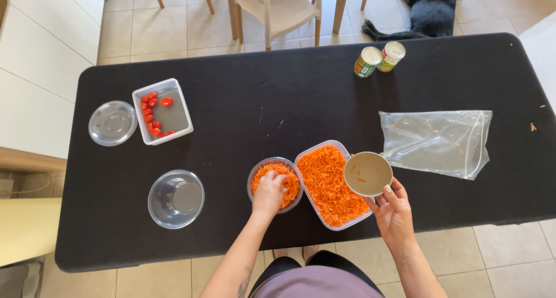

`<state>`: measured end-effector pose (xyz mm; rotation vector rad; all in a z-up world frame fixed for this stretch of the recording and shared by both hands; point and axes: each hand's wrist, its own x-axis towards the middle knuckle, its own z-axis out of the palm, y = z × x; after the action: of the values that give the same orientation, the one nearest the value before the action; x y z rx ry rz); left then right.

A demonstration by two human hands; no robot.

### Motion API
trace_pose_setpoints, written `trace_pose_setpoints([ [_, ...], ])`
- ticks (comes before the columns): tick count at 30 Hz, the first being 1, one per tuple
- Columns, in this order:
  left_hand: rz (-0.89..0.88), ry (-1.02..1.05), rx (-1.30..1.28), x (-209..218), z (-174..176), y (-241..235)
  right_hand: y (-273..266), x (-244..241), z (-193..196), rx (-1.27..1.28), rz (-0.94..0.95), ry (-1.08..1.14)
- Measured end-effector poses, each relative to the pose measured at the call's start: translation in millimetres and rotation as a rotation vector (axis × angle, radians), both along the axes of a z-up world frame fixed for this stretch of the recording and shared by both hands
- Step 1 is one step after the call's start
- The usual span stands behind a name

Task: The person prepares a salad by layering shredded carrots, sliced cucumbers, and chopped lettuce into a bowl. They transfer the carrots from a container using a small cup, add cucumber slices from a separate bowl, and finally chop and add lettuce leaves.

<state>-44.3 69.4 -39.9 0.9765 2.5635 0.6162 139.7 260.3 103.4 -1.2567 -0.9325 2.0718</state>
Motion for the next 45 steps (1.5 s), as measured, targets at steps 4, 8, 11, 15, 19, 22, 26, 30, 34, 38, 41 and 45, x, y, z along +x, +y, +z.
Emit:
trace_pose_setpoints([
  [4,-0.080,-0.016,0.193,-9,-14,16,0,-4,9,-0.011,-0.011,-0.021],
  [8,-0.066,0.071,0.340,-37,19,-1,7,2,1,-0.004,-0.012,-0.002],
  [11,0.147,0.022,0.022,-44,13,-14,8,4,-4,0.002,-0.002,-0.012],
  [15,0.039,-0.003,0.092,-39,-15,-3,4,-1,0,-0.018,-0.012,-0.001],
  [19,0.046,0.128,0.099,-29,-16,9,1,-4,5,-0.032,-0.003,-0.025],
  [22,-0.085,0.011,0.051,-21,-18,21,1,-5,5,-0.033,0.003,-0.027],
  [26,-0.136,0.126,0.060,-9,-12,22,6,-3,1,-0.027,-0.012,0.002],
  [30,-0.284,0.257,0.161,3,-1,7,9,8,-3,-0.010,-0.042,-0.019],
  [34,-0.091,0.274,0.140,3,24,-2,18,19,-17,0.163,-0.009,-0.147],
  [38,0.034,0.071,0.092,5,34,-4,15,40,-33,0.792,0.346,-0.424],
  [41,0.030,-0.146,0.178,2,41,-10,16,51,-48,1.142,0.563,-0.364],
  [45,0.134,-0.096,0.210,-5,18,-22,13,44,-43,1.187,0.533,-0.402],
])
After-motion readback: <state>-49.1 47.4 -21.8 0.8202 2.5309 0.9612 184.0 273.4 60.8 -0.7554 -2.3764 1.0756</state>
